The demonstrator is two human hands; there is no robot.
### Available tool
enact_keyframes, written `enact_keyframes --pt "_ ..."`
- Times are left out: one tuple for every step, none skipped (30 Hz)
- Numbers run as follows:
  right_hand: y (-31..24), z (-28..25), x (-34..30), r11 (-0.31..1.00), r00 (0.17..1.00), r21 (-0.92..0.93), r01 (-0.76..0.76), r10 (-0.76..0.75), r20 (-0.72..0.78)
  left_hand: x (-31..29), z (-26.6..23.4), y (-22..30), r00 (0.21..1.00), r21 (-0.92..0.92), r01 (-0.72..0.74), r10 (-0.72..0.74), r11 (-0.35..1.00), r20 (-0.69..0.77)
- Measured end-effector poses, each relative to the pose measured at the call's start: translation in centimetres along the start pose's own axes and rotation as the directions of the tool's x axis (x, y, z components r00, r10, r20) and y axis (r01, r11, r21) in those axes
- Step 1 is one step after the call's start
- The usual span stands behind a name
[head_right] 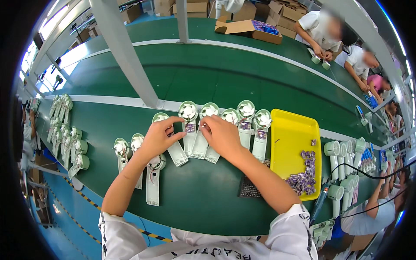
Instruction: Assembling handheld mini fans on a production line using an electric screwdriver to secure internal components.
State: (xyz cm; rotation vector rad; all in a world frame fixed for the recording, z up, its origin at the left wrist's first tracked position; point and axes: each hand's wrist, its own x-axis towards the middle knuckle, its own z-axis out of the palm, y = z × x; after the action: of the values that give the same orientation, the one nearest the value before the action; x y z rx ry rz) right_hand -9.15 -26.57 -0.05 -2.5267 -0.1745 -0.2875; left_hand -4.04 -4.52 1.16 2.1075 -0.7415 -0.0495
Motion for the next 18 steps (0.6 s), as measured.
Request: enact_keyframes --pt "0.2 0.5 -0.4 0.999 0.995 0.035 0.027 -0.024 -0.102 0.3 0.4 0.0 1.000 0.036 -0.021 0.022 0.999 -0.018" --pt "0.3 0.7 -0.8 1.000 0.994 0.023 0.019 -0.017 -0.107 0.5 0.8 -0.1 0.999 0.026 -0.032 0.032 0.999 -0.013" --pt "0.1 0.7 -1.3 0.999 0.985 0.035 -0.004 0.010 -0.171 0.5 1.3 -0.2 0.998 0.031 -0.035 0.036 0.999 -0.056" --pt "0.1 0.8 -1.7 0.998 0.971 0.048 -0.026 0.037 -0.235 0.6 1.8 -0.3 0.994 0.035 -0.038 0.041 0.999 -0.097" --pt "0.7 1.1 -2.3 0.999 0.964 0.027 -0.025 0.032 -0.265 0.7 2.3 -0.4 0.988 0.035 -0.078 0.081 0.996 -0.129" --pt "0.3 1.1 -2.5 0.999 0.962 0.024 -0.029 0.034 -0.271 0.7 2.3 -0.6 0.988 0.033 -0.084 0.088 0.996 -0.126" --pt "-0.3 1.0 -2.7 0.997 0.957 0.030 -0.076 0.081 -0.279 0.7 2.2 -0.9 0.988 0.056 -0.104 0.109 0.993 -0.107" --pt "-0.6 0.8 -2.8 0.992 0.950 0.038 -0.121 0.127 -0.287 0.7 2.2 -0.9 0.988 0.079 -0.123 0.129 0.989 -0.087" --pt "-0.2 0.6 -2.9 0.987 0.956 0.052 -0.150 0.158 -0.246 0.9 2.2 -0.3 0.996 0.062 -0.055 0.059 0.997 -0.063" --pt "-0.1 0.4 -3.1 0.987 0.954 0.044 -0.157 0.163 -0.253 1.0 2.3 -0.2 0.996 0.055 -0.065 0.068 0.996 -0.059" --pt "-0.1 0.3 -3.2 0.980 0.936 0.087 -0.178 0.196 -0.291 1.1 2.4 -0.2 0.999 0.022 -0.005 0.006 1.000 -0.047" --pt "-0.3 0.4 -3.2 0.972 0.917 0.135 -0.194 0.229 -0.326 0.9 2.2 -0.3 0.998 -0.003 0.059 -0.059 0.998 -0.034" --pt "0.0 0.6 -3.2 0.966 0.915 0.175 -0.192 0.241 -0.323 0.7 2.1 -0.3 1.000 0.025 -0.007 0.008 1.000 -0.024" --pt "0.2 0.7 -3.2 0.966 0.914 0.172 -0.193 0.241 -0.327 0.5 2.2 -0.2 1.000 0.023 -0.013 0.014 1.000 -0.024" --pt "0.3 0.7 -3.1 0.953 0.905 0.222 -0.207 0.272 -0.327 0.5 2.3 -0.1 0.999 0.042 -0.028 0.030 0.999 -0.034" --pt "0.3 0.7 -2.9 0.937 0.896 0.271 -0.219 0.303 -0.324 0.5 2.5 -0.2 0.998 0.060 -0.043 0.046 0.997 -0.046" --pt "0.5 0.7 -2.9 0.939 0.886 0.263 -0.221 0.306 -0.348 0.5 2.8 -0.8 0.997 0.082 -0.050 0.055 0.995 -0.059" --pt "0.6 0.7 -3.0 0.942 0.889 0.258 -0.214 0.297 -0.349 0.5 3.0 -1.3 0.996 0.081 -0.051 0.057 0.995 -0.068"
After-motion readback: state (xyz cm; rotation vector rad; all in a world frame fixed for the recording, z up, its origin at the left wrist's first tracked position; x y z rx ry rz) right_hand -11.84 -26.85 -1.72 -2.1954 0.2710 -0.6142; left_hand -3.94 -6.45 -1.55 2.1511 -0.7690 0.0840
